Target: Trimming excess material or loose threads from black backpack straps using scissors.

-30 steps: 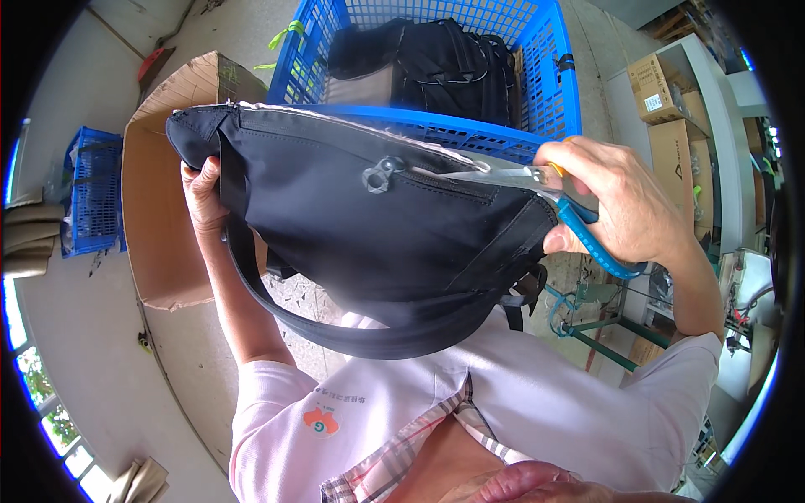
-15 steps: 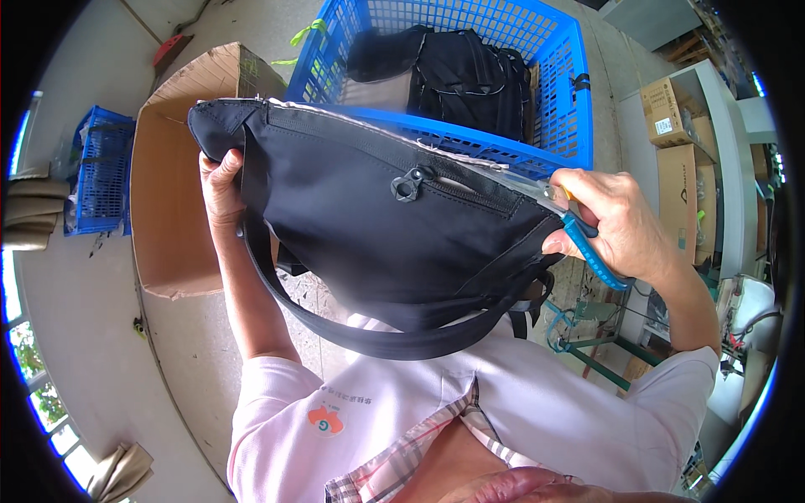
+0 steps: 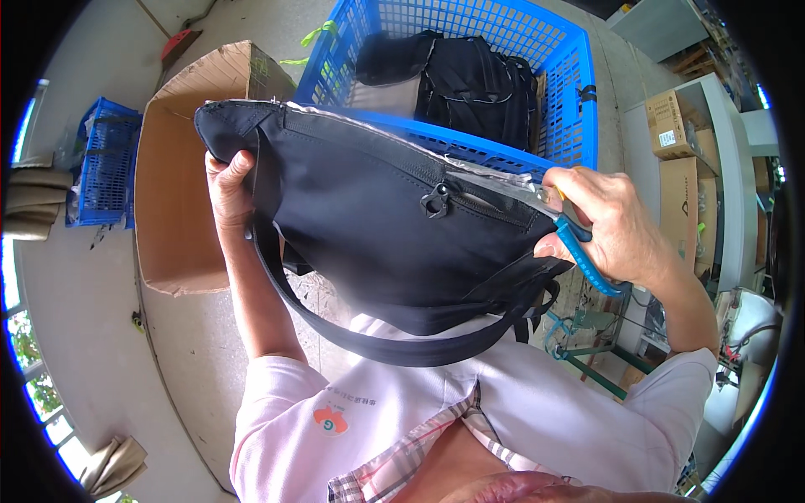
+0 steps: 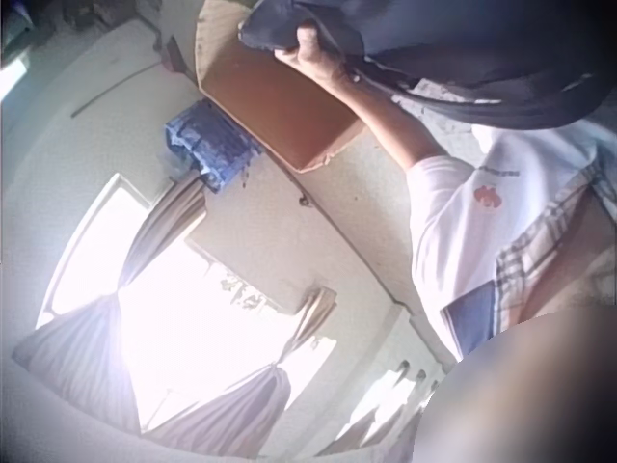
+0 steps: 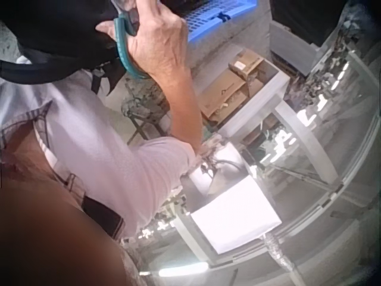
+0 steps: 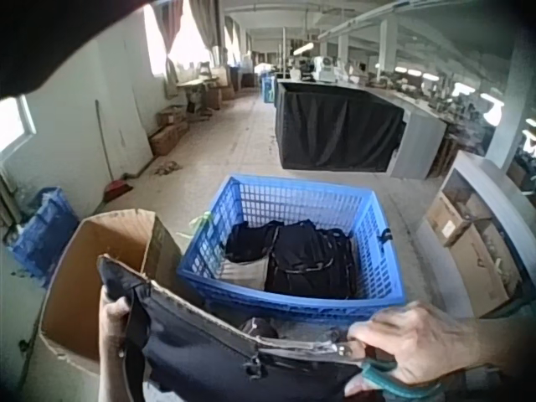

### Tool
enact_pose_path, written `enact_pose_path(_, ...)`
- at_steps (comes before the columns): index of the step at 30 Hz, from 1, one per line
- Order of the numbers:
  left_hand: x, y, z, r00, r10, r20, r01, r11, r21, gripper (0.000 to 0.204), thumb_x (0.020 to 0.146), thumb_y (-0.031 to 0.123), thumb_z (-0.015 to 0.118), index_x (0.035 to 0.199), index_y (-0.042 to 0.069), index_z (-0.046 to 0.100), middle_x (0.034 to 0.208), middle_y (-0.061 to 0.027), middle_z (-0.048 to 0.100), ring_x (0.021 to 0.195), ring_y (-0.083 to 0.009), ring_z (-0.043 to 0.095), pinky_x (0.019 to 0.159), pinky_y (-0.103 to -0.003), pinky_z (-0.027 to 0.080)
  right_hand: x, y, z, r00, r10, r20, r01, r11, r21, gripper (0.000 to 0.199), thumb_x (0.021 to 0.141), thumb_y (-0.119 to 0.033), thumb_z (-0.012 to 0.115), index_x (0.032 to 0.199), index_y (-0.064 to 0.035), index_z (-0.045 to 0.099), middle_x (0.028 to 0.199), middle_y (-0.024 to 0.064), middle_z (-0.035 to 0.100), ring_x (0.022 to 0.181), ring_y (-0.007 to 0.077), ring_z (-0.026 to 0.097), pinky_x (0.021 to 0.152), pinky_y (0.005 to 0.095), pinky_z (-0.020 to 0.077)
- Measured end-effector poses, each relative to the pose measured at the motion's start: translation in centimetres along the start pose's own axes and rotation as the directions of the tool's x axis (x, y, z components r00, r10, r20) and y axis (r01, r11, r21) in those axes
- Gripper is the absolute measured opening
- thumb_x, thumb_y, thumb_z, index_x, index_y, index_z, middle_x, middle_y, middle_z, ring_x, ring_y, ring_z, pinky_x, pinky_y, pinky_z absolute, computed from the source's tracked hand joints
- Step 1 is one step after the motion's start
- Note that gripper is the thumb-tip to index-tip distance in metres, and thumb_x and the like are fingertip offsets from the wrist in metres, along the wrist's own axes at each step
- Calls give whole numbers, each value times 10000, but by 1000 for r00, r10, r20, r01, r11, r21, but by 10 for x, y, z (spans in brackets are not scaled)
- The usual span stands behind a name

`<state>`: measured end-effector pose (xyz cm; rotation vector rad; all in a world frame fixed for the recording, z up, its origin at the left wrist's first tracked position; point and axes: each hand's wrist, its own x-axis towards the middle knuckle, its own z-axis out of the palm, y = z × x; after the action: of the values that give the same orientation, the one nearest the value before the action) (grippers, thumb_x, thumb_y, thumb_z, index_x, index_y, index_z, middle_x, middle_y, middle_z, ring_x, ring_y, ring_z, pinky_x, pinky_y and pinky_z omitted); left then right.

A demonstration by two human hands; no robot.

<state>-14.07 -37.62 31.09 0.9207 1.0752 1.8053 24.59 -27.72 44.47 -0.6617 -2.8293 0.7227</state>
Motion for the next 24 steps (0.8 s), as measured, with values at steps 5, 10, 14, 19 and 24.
enact_pose_path(5,-2,2,-5,999,-24,-42,23,1000,-6,490,672,161,734,1083,-6,528,996,-117,611,880,-229,605,823,-374,485,0,0,1,999,36,7,-36,998,58,462,646,-358,728,863,-29,487,749,85,579,619,291,568,540,346,450)
enact_pose_path(10,0,14,19,999,-14,-49,15,1000,16,416,655,140,744,1003,-4,570,916,-94,627,800,-203,610,761,-337,495,14,-7,-4,998,-6,-61,0,995,-101,467,654,-392,716,860,-38,491,710,83,560,586,270,563,548,363,449)
enact_pose_path(14,1,20,28,999,-30,-42,29,999,-26,356,639,121,753,941,1,607,864,-72,635,744,-172,608,713,-288,493,15,-2,0,996,-35,-79,31,998,-55,463,655,-395,714,842,-39,485,706,79,558,583,263,565,533,357,450)
enact_pose_path(19,3,16,24,997,-39,-63,36,998,-47,327,635,115,755,913,16,614,853,-62,636,739,-160,602,705,-275,485,10,4,9,989,-82,-127,72,994,-79,464,664,-401,701,845,-35,480,704,82,558,569,270,561,503,339,455)
enact_pose_path(24,5,16,27,997,-39,-63,37,999,-31,313,629,111,755,896,20,620,842,-61,637,730,-158,601,705,-266,480,7,6,14,986,-55,-160,51,998,-30,475,669,-401,697,862,-26,479,719,98,567,595,288,573,521,343,464)
